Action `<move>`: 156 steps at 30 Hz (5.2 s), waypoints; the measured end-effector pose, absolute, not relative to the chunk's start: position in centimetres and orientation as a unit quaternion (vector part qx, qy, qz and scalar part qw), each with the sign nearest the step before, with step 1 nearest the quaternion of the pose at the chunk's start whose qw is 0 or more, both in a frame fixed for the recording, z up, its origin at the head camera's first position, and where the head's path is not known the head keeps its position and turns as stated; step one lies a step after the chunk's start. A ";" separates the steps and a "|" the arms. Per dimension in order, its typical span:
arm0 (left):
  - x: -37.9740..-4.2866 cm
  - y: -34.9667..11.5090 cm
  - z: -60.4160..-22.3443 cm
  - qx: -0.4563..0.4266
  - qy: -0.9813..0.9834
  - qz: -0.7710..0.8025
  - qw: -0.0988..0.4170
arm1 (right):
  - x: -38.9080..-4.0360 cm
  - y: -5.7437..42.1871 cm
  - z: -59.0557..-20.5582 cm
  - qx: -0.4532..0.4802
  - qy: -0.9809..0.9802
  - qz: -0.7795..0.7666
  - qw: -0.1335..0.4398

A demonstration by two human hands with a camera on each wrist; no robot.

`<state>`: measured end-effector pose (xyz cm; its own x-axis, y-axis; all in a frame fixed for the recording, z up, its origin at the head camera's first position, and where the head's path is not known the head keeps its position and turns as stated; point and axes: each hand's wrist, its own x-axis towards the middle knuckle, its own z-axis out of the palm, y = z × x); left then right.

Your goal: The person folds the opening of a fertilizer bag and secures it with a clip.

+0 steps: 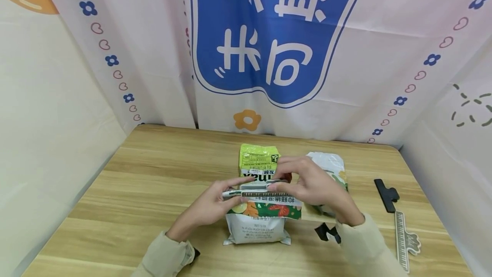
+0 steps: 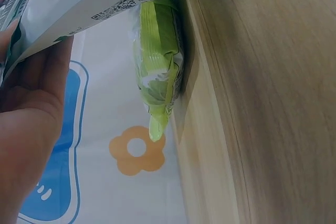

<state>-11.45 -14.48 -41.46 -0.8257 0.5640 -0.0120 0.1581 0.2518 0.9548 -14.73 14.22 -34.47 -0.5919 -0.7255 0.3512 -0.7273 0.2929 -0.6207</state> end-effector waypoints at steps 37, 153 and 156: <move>-11.6 -14.5 -42.3 0.224 0.769 0.573 0.176 | -14.7 12.8 -36.2 0.391 -0.813 0.429 -0.038; -11.2 -15.8 -44.3 0.155 0.723 0.575 0.349 | -10.4 14.8 -44.1 0.092 -0.732 0.615 -0.279; -11.1 -16.0 -44.3 0.157 0.703 0.591 0.362 | -10.5 14.7 -44.0 0.086 -0.733 0.616 -0.275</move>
